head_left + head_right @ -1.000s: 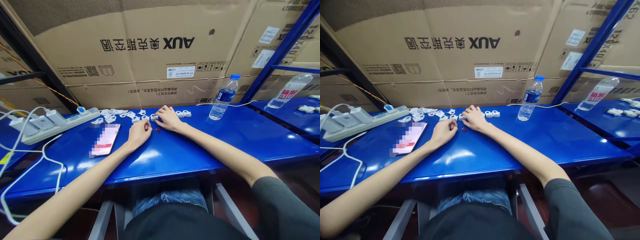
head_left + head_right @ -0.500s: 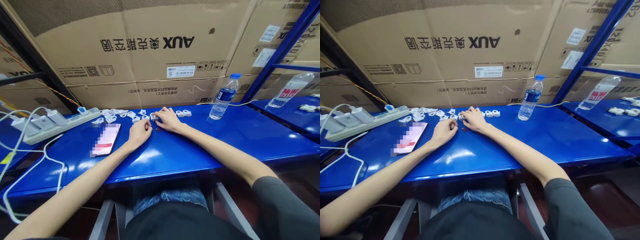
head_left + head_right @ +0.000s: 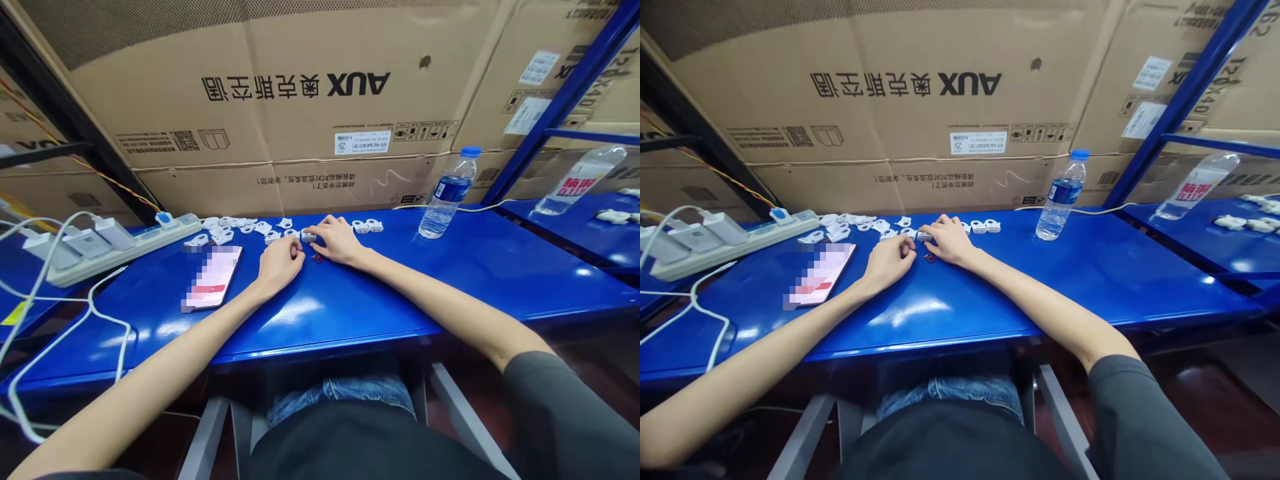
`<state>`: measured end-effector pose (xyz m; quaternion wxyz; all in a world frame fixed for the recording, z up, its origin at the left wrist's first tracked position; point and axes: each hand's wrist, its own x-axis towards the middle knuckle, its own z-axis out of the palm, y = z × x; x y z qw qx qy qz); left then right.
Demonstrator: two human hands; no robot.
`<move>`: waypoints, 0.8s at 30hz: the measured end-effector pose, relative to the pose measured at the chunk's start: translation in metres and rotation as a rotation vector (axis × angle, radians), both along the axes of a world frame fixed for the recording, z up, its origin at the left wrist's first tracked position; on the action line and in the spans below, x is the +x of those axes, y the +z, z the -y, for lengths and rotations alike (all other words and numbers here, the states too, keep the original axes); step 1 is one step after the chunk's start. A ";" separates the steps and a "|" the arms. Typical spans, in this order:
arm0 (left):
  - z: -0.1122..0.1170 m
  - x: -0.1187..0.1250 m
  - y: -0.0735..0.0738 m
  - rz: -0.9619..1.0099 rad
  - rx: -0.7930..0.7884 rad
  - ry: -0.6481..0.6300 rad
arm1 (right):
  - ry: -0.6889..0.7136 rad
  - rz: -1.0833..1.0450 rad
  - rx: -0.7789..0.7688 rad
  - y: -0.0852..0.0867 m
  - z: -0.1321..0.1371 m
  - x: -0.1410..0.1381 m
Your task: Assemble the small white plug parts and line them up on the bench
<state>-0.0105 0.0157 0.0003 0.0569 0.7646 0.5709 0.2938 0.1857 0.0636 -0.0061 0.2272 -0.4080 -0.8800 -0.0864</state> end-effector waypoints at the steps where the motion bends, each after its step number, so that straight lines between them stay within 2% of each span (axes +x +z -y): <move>1: 0.000 0.000 0.000 0.007 -0.003 0.005 | 0.005 -0.001 0.005 0.000 0.001 0.000; 6: 0.001 0.002 0.001 0.082 -0.011 0.037 | 0.070 0.032 0.092 0.006 0.009 0.008; 12: -0.002 0.003 0.000 0.247 0.026 0.017 | 0.145 0.055 0.245 0.016 0.027 0.025; 19: 0.000 0.006 0.006 0.367 0.054 -0.073 | 0.130 0.048 0.216 0.016 0.030 0.028; 24: 0.001 0.008 0.007 0.401 0.052 -0.080 | 0.140 0.068 0.286 0.013 0.027 0.027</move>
